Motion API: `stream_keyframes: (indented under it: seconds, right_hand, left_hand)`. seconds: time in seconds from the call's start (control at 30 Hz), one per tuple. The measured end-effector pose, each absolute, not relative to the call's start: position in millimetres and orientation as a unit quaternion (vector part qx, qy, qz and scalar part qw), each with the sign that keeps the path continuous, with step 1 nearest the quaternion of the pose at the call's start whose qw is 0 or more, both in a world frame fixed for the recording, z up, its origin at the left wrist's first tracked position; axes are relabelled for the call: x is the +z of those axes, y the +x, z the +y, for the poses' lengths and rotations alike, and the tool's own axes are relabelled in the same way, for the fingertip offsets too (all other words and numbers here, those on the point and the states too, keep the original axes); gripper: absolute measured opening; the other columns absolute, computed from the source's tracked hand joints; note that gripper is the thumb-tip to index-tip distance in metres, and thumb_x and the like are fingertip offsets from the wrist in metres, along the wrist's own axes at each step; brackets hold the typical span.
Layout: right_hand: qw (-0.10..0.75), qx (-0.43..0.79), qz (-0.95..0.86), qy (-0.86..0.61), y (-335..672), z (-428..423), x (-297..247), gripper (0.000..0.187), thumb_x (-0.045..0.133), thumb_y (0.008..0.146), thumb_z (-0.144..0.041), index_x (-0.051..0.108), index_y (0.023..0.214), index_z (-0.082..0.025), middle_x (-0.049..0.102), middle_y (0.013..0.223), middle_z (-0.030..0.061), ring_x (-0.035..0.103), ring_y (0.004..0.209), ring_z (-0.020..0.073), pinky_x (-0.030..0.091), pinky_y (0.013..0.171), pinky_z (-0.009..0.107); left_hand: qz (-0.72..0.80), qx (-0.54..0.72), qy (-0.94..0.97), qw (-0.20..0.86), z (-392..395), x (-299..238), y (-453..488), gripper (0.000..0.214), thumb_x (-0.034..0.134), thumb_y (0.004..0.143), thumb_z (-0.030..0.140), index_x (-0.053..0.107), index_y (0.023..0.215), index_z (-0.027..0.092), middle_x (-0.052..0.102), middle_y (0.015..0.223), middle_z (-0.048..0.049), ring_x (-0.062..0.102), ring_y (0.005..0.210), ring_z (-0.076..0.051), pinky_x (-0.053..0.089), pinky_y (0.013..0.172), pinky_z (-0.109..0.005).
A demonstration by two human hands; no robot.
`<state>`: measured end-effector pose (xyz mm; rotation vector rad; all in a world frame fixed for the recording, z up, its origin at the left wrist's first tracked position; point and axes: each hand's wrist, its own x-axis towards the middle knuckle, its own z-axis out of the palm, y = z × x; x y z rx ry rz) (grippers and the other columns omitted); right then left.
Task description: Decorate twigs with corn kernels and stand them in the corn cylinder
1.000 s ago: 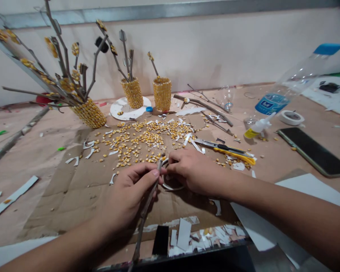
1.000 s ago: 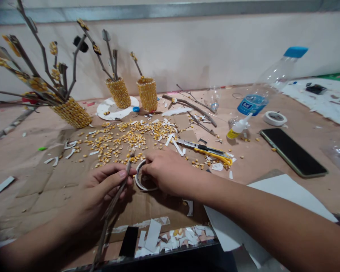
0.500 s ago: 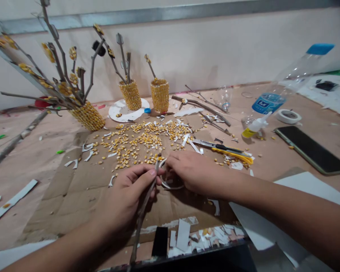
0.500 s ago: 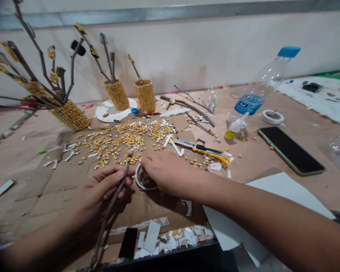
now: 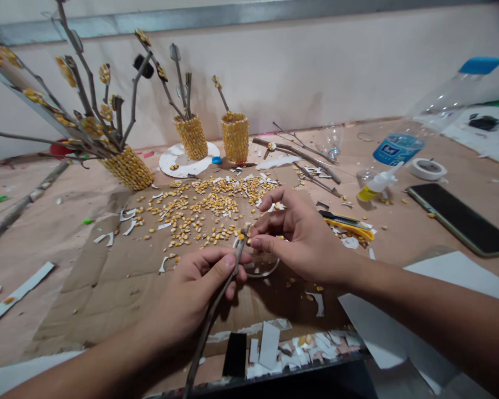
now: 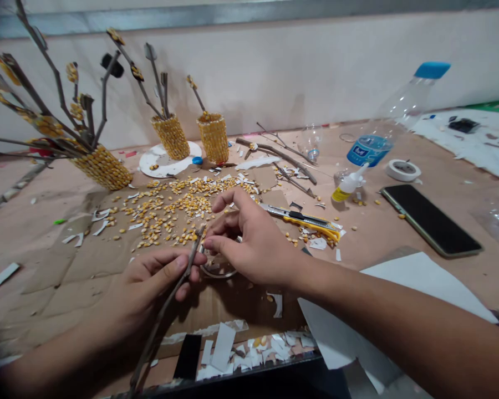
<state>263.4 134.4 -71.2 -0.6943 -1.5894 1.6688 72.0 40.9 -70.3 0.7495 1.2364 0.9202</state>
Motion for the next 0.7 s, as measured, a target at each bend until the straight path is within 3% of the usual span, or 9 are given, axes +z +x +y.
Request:
stream_keyframes:
  seconds: [0.5,0.7]
  right_hand:
    - [0.353,0.697,-0.554,-0.289,261.2,132.1,-70.4,0.052,0.088,0.079,-0.028,0.044,0.106,-0.026,0.078,0.078,-0.0025,0.077,0.068,0.0165,0.059,0.061,0.026]
    - [0.365,0.676,-0.567,-0.296,261.2,131.3,-71.8,0.045,0.088,0.079,-0.025,0.049,0.101,-0.025,0.077,0.079,-0.0020,0.079,0.072,0.0179,0.060,0.061,0.026]
  left_hand:
    - [0.522,0.422,0.310,0.673,41.6,-67.2,76.9,0.029,0.080,0.091,0.046,0.078,0.083,0.018,0.061,0.063,0.0011,0.048,0.052,-0.008,0.033,0.046,-0.017]
    - [0.524,0.422,0.300,0.677,40.6,-68.5,75.8,0.028,0.082,0.088,0.047,0.080,0.085,0.019,0.063,0.065,0.0001,0.049,0.052,-0.009,0.036,0.045,-0.017]
